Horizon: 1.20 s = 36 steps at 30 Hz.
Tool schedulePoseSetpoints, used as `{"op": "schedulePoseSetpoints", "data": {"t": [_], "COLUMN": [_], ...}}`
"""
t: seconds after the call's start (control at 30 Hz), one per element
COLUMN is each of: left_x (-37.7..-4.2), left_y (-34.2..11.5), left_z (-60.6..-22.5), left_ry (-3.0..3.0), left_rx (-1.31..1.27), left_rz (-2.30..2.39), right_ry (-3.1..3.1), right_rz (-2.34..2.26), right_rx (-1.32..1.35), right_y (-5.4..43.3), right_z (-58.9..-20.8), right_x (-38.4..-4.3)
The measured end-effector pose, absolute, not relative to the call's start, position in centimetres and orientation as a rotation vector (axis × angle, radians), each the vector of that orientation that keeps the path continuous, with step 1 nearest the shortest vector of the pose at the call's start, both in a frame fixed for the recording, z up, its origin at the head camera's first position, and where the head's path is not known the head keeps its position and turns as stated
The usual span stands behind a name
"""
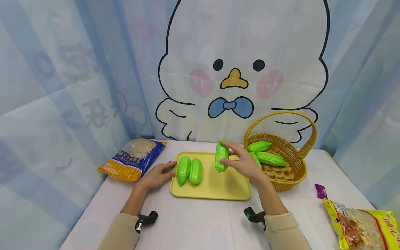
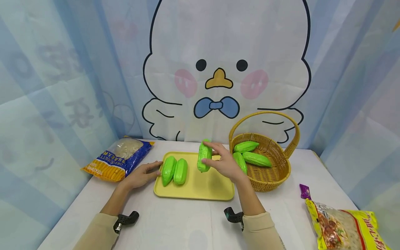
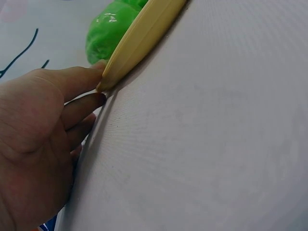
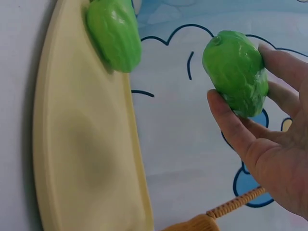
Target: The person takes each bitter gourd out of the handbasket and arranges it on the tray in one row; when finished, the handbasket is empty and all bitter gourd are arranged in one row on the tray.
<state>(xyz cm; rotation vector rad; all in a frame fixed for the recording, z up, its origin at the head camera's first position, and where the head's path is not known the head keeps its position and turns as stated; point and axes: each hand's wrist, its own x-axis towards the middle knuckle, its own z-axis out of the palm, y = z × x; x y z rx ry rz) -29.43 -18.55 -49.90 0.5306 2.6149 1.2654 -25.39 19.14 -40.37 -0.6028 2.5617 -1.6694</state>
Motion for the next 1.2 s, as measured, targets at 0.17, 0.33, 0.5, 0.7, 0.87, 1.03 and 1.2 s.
{"op": "schedulePoseSetpoints", "data": {"t": [0.17, 0.33, 0.5, 0.7, 0.87, 1.03, 1.2], "left_x": [-29.4, -29.5, -29.5, -29.5, -29.5, -29.4, -29.4], "left_y": [-18.5, -18.5, -18.5, -18.6, -18.6, -18.6, -18.6], "left_z": [-49.9, -50.0, -50.0, -49.9, -49.9, -49.9, -49.9], "left_ry": [2.617, 2.614, 2.618, 2.617, 2.617, 2.615, 2.616], "left_rx": [0.52, 0.519, 0.53, 0.533, 0.543, 0.55, 0.548], "left_rz": [1.26, 1.264, 1.262, 1.261, 1.261, 1.268, 1.263], "right_ry": [2.559, 2.532, 2.524, 2.482, 2.504, 2.532, 2.534], "right_rz": [-1.636, -1.64, -1.638, -1.638, -1.606, -1.562, -1.513], "right_rx": [-0.56, -0.515, -0.497, -0.468, -0.44, -0.419, -0.425], "right_y": [17.7, 16.8, 16.2, 15.8, 15.3, 14.9, 14.7], "right_z": [-41.7, -43.2, -44.1, -44.7, -45.3, -45.7, -46.1], "right_x": [-25.8, -26.1, -26.3, -26.5, -26.7, -26.9, -26.9]}}
